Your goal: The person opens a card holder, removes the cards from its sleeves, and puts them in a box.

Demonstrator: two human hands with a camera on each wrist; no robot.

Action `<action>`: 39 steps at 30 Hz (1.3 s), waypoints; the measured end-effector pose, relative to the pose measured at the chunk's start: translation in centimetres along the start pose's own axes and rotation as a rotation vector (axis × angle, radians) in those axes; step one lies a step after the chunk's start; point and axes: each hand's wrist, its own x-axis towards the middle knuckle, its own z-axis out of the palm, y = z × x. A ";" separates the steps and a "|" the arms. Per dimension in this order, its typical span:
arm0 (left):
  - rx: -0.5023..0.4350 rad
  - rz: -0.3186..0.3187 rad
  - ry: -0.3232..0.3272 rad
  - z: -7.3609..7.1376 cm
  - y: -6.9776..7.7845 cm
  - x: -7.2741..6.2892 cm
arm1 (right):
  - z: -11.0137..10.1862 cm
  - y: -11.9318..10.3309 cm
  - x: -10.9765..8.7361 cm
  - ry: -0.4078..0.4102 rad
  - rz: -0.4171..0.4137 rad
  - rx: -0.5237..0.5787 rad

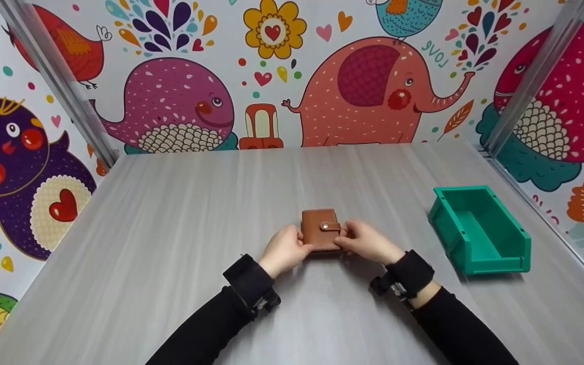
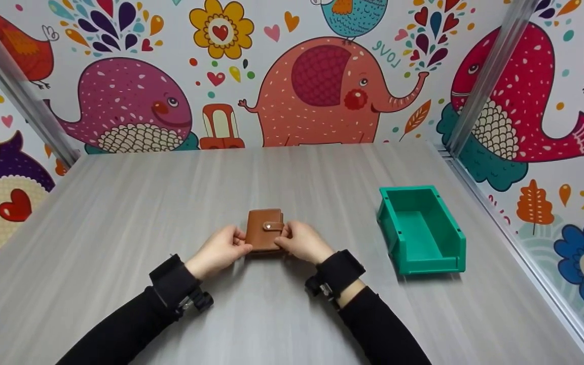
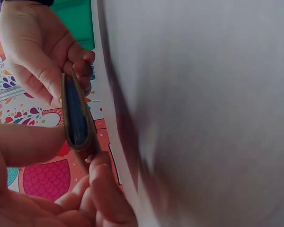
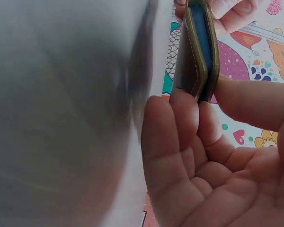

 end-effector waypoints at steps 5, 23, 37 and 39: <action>0.037 -0.020 -0.023 -0.1 0.0 0.0 | 0.2 0.0 0.1 -0.009 0.008 -0.033; 0.134 -0.026 -0.069 0.1 -0.1 0.3 | 0.5 -0.1 0.1 -0.033 0.038 -0.076; 0.187 0.011 -0.084 0.2 0.1 0.3 | 0.3 -0.1 0.0 -0.020 0.005 -0.204; 0.206 0.013 -0.085 0.2 0.1 0.4 | 0.3 -0.1 0.0 -0.022 0.002 -0.206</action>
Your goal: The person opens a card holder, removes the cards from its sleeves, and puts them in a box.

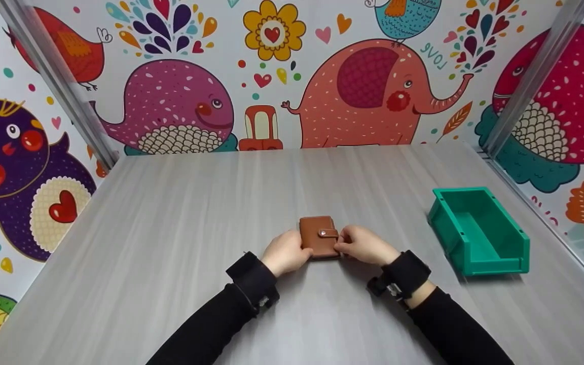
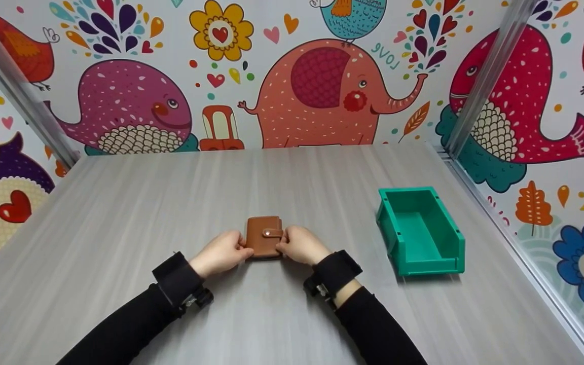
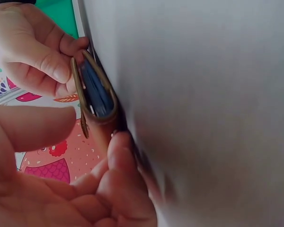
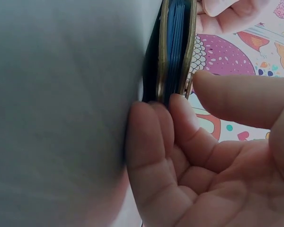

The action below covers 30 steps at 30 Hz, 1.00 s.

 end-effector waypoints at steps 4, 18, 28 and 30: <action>0.047 -0.016 -0.007 0.0 -0.1 0.2 | 0.1 0.1 0.1 -0.004 -0.003 0.002; 0.185 -0.067 -0.008 0.2 0.6 0.6 | -0.3 -0.4 0.2 0.046 0.011 -0.142; 0.215 -0.062 -0.022 -0.1 0.6 0.7 | -0.3 -1.6 1.8 0.238 -0.079 -0.328; 0.216 -0.060 -0.021 -0.1 0.6 0.7 | -0.1 -1.9 2.2 0.273 -0.098 -0.354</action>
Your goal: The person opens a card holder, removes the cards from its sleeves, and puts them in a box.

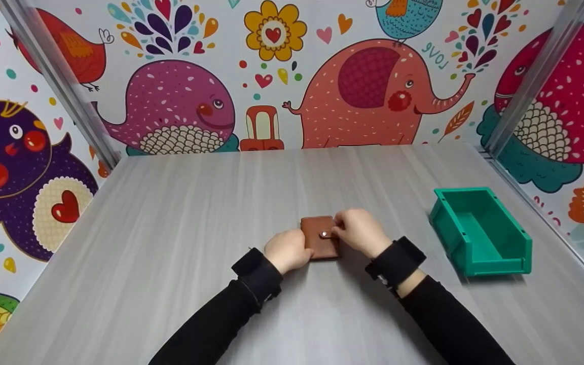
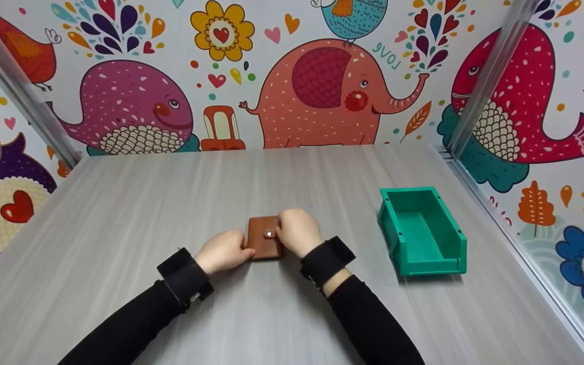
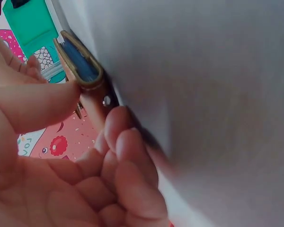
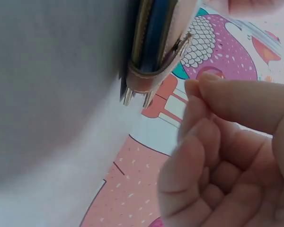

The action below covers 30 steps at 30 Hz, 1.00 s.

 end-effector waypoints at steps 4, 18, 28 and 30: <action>0.007 0.012 0.005 0.0 0.0 -0.1 | 0.6 -0.5 0.4 0.045 -0.042 -0.036; 0.047 0.019 0.022 0.0 -0.1 -0.1 | 1.4 -1.4 0.4 0.032 -0.098 -0.125; 0.032 -0.001 0.026 0.0 -0.1 -0.1 | 2.0 -1.5 0.1 0.063 -0.120 -0.169; 0.030 0.006 0.029 0.0 -0.1 -0.1 | 2.0 -1.6 0.1 0.066 -0.116 -0.174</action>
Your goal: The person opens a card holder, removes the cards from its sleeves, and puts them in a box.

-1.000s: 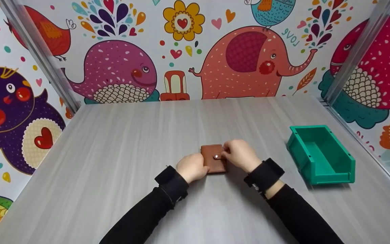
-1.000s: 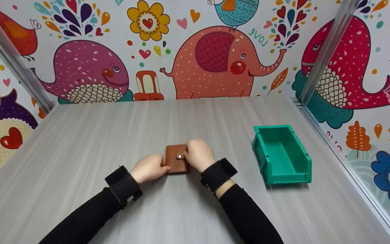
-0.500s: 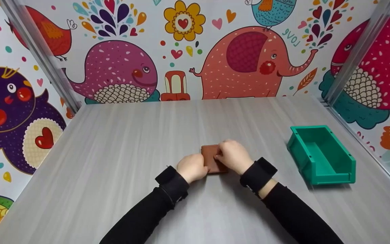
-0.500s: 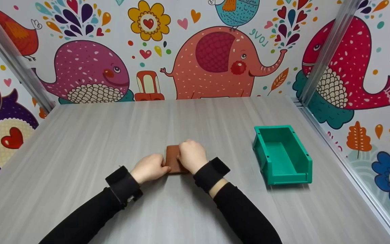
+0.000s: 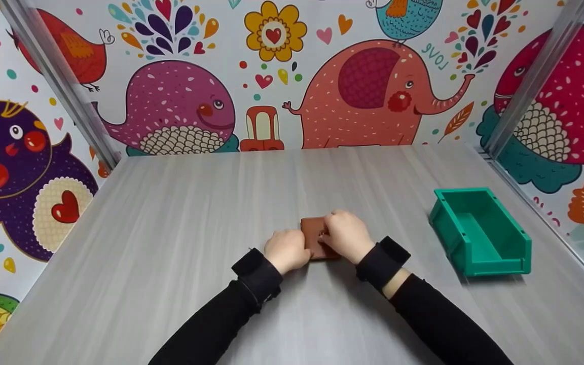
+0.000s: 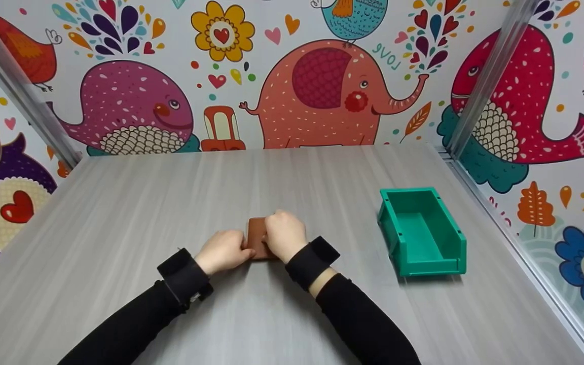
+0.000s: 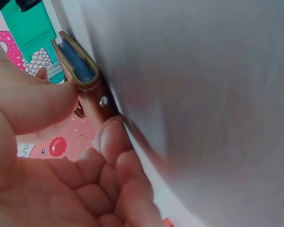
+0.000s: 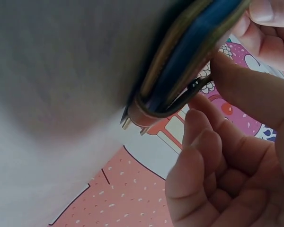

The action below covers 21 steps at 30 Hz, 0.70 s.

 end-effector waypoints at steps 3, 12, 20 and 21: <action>-0.003 0.010 0.002 0.0 -0.1 0.0 | 0.1 -0.1 0.0 0.006 0.002 -0.023; 0.007 0.021 -0.008 0.0 -0.2 0.2 | 0.6 -0.3 -0.1 0.085 -0.040 -0.066; 0.014 0.026 -0.005 0.0 -0.2 0.1 | 0.6 0.1 0.0 0.111 -0.083 -0.023; 0.015 0.029 -0.004 0.0 -0.2 0.1 | 0.6 0.2 0.1 0.108 -0.086 -0.018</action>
